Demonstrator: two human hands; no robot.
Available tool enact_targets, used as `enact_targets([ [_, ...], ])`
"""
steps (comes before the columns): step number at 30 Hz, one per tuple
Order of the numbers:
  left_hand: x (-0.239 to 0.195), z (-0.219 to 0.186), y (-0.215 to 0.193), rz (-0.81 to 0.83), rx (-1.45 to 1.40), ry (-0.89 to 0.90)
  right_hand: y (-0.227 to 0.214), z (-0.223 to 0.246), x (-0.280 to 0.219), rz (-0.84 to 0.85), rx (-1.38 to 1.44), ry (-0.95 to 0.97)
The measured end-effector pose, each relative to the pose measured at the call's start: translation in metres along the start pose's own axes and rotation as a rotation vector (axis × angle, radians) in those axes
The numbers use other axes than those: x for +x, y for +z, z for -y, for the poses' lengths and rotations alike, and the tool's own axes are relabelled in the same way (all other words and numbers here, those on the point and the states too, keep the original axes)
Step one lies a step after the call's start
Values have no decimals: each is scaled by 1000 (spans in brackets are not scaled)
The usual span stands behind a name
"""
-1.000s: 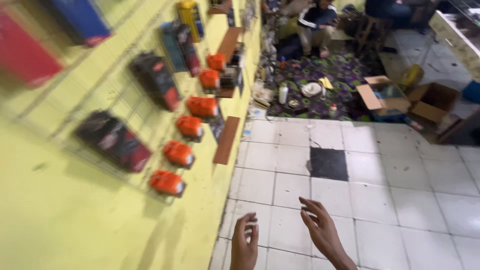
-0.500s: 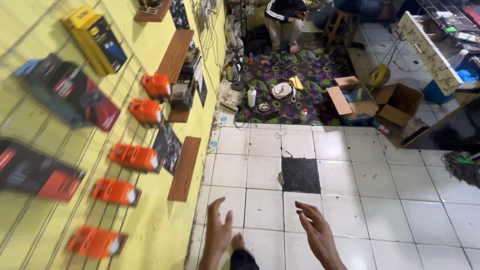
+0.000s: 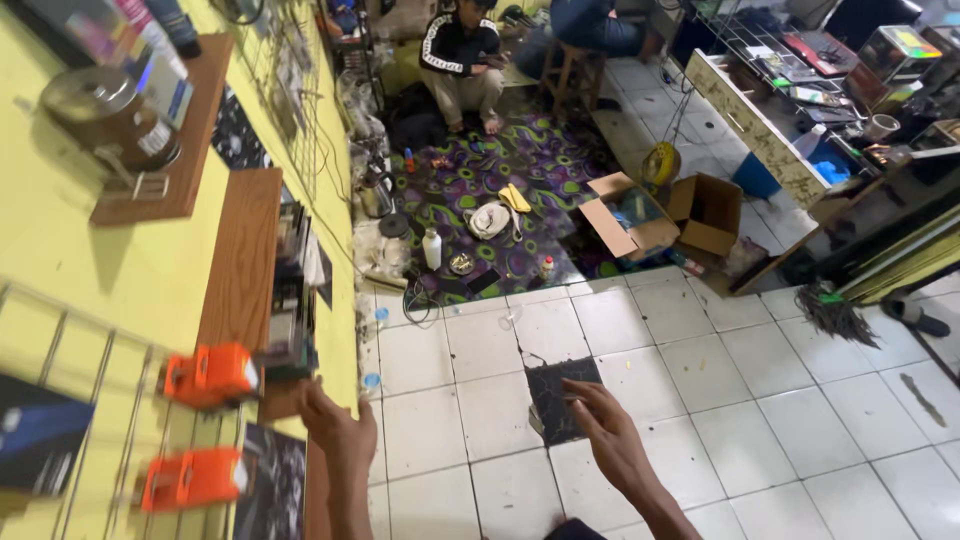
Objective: The person repeatedly picks up small packaged electronics from a wall grid, briefly turns them over, and places them back on the grid or a nearby wooden shelf. The items include orange and black boxes, likely chargers or cables, handled one at a time.
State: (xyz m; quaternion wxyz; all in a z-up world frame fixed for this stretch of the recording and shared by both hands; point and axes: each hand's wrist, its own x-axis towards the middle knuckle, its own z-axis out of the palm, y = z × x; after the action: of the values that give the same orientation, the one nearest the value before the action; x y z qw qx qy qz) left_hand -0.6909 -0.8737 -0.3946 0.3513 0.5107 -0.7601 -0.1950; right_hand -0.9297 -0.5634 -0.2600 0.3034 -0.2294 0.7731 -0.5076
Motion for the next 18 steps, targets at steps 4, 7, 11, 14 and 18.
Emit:
enact_targets([
  [4, 69, 2, 7, -27, 150, -49, 20, 12, 63, 35, 2, 1],
  [7, 116, 3, 17, -26, 279, -98, 42, 25, 121, 88, 4, -16],
  [11, 136, 24, 34, 23, 416, -256, 88, 41, 211, 271, -48, 17],
  [14, 144, 42, 56, -90, 307, -207, 142, 54, 280, 474, -97, 10],
  [18, 134, 66, 81, -92, 415, -330, 213, 72, 355, 737, -127, -138],
])
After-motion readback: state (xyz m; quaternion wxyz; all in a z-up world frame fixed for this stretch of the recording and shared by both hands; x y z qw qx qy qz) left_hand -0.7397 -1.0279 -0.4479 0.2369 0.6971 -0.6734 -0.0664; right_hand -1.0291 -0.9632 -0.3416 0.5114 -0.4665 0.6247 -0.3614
